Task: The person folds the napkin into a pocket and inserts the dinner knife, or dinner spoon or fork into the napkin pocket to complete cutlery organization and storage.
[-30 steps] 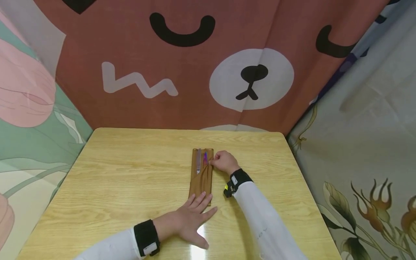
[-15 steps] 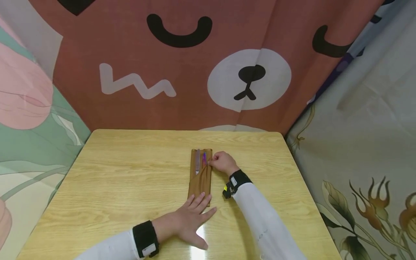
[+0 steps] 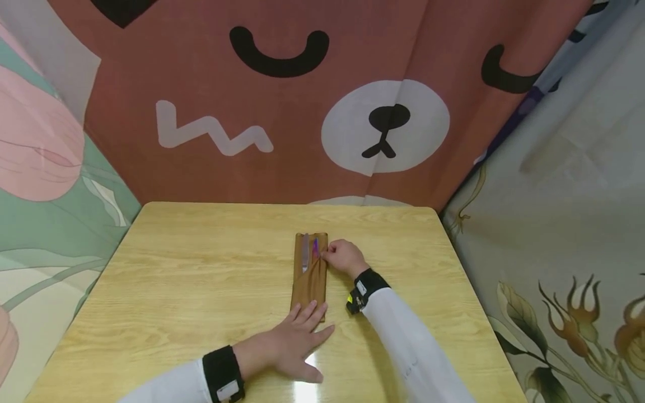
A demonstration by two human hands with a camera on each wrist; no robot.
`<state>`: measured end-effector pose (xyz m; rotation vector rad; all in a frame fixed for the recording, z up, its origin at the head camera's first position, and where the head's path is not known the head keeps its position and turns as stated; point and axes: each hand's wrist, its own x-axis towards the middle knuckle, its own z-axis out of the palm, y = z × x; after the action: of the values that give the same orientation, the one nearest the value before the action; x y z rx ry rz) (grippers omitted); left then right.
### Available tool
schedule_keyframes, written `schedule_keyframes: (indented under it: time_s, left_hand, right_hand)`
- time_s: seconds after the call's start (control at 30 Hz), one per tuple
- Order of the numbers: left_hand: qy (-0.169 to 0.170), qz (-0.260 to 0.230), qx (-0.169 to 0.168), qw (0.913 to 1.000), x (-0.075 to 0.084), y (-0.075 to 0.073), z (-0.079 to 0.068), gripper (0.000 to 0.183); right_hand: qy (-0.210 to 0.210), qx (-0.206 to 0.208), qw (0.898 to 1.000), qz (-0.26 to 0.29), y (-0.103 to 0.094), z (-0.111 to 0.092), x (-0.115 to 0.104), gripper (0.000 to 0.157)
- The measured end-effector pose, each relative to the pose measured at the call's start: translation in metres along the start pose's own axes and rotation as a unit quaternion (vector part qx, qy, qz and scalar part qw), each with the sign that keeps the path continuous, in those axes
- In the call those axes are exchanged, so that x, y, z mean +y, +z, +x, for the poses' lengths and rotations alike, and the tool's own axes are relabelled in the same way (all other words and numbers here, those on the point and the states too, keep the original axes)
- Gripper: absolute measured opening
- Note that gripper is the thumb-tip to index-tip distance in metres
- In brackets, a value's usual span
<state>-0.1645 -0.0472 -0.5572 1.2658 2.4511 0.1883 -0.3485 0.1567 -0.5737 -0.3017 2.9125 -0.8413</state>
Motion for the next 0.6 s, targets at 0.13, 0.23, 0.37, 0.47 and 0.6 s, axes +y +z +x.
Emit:
schedule_keyframes:
  time_s: [0.13, 0.23, 0.37, 0.47, 0.6]
  left_hand:
    - [0.028, -0.054, -0.017, 0.9980, 0.003, -0.003, -0.006, 0.090]
    - [0.050, -0.129, -0.024, 0.9901, 0.004, -0.011, -0.007, 0.079]
    - [0.056, -0.213, 0.038, 0.9747, -0.003, -0.023, -0.006, 0.066]
    - [0.011, -0.232, 0.123, 0.9649, -0.019, -0.037, -0.008, 0.060]
    - [-0.101, -0.209, 0.224, 0.9466, -0.056, -0.061, -0.018, 0.059]
  right_hand:
    - [-0.018, -0.004, 1.000, -0.006, 0.003, -0.002, 0.000, 0.042]
    - [-0.025, -0.004, 1.000, 0.001, 0.000, -0.003, 0.004, 0.043]
    - [-0.031, -0.018, 0.998, 0.043, -0.012, -0.008, 0.007, 0.038]
    - [-0.048, -0.022, 0.996, 0.073, -0.030, -0.011, 0.004, 0.032]
    - [-0.074, 0.002, 0.995, 0.073, -0.062, -0.011, -0.004, 0.026]
